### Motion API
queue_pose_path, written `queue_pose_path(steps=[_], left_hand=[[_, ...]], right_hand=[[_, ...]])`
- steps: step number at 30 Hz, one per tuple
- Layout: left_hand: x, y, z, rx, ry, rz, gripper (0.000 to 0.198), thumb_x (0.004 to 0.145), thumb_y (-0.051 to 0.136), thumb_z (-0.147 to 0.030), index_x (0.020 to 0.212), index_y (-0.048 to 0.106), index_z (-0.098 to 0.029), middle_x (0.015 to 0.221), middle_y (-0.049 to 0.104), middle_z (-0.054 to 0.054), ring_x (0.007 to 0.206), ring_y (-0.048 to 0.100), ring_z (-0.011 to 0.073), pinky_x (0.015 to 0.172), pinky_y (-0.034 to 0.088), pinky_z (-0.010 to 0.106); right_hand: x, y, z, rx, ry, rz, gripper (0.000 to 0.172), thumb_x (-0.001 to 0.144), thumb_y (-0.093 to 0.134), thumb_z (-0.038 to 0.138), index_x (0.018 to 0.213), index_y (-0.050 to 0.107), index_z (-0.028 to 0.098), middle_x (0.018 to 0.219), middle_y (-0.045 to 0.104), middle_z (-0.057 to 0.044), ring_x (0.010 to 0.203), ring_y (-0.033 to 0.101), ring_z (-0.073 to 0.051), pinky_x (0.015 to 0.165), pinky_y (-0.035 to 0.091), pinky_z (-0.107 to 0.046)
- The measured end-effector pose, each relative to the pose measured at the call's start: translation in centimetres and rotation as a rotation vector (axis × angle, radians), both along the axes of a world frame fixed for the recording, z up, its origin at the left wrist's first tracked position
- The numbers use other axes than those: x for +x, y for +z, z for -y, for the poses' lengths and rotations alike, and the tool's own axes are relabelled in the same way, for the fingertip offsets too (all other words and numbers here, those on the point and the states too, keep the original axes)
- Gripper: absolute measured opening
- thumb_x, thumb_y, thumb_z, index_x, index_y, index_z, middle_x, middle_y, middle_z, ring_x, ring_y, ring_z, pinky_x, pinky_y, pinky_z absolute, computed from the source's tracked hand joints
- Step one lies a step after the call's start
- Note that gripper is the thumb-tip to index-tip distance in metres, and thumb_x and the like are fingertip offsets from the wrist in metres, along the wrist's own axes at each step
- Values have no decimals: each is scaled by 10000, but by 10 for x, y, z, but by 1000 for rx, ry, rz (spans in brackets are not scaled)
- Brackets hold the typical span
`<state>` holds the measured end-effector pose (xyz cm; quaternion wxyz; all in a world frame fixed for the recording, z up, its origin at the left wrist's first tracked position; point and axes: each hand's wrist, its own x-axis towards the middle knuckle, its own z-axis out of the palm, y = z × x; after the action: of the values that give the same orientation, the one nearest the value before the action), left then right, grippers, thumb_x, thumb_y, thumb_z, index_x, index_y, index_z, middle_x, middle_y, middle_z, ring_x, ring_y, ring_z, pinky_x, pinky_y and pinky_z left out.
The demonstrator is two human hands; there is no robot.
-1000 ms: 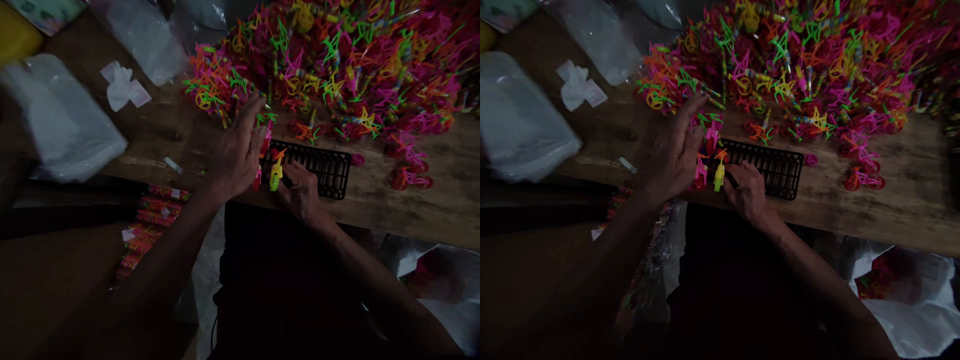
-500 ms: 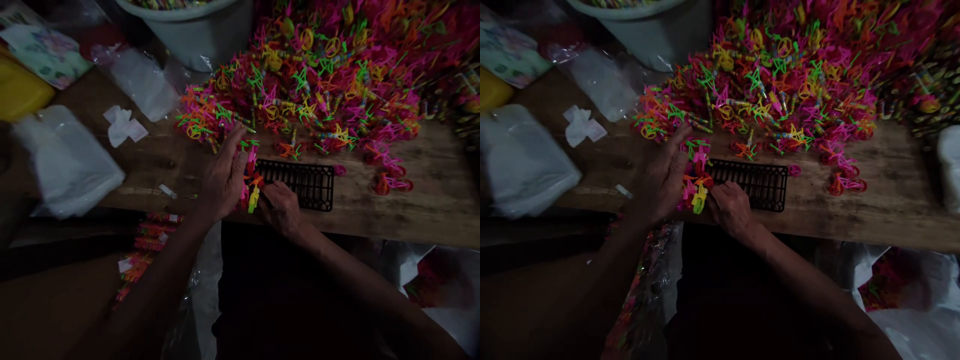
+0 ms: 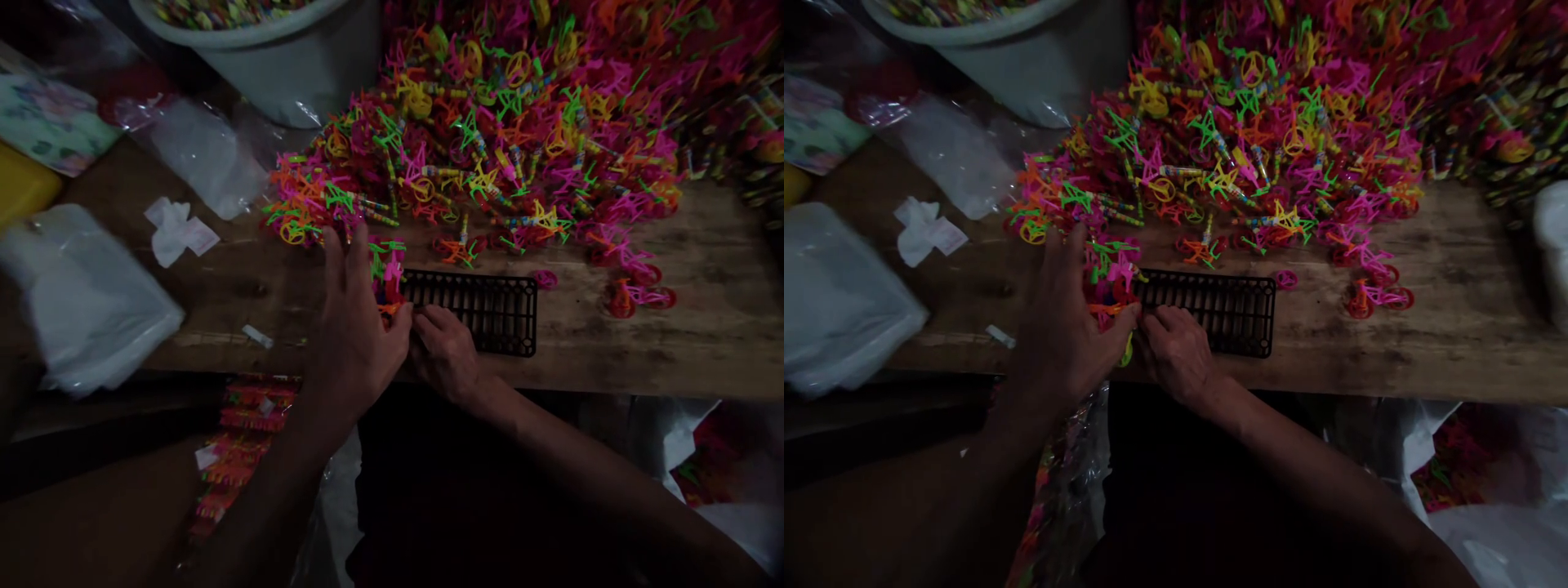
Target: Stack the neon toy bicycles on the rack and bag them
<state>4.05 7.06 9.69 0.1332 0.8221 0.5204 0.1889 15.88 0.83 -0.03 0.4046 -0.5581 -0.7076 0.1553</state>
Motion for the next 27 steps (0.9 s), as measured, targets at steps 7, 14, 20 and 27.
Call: queue_pose_path(steps=[7,14,20,27], left_hand=[[2,2,-4,-62,-1,-35,839,860,642,-185,1628,308,-236,1690,382,147,1554,388,402,1263,369,650],[6,5,0,-55,30,-105,915,849,651,-172,1663,238,-236,1675,403,174,1490,478,425,1181,480,653],[-1,3,-8,-10,-69,-21,997,837,731,-210,1668,195,-333,1718,346,106,1559,389,368,1228,463,562],[-6,14,-10,-56,-142,36,998,837,776,-279,1664,218,-301,1754,254,101,1618,258,355,1331,271,563]], right_hand=[[-3,12,-6,-145,28,240,132,984,569,209,1015,680,145,954,677,-116,864,600,-241,784,491,-374],[35,26,-13,-107,87,128,123,1019,550,190,1000,672,178,957,723,-60,850,666,-179,793,548,-294],[129,45,-72,-32,-58,422,213,983,507,134,1065,700,173,1106,720,-106,975,664,-220,765,496,-317],[146,42,-107,-82,155,617,246,887,719,314,1089,753,180,1149,691,-101,911,643,-228,712,422,-334]])
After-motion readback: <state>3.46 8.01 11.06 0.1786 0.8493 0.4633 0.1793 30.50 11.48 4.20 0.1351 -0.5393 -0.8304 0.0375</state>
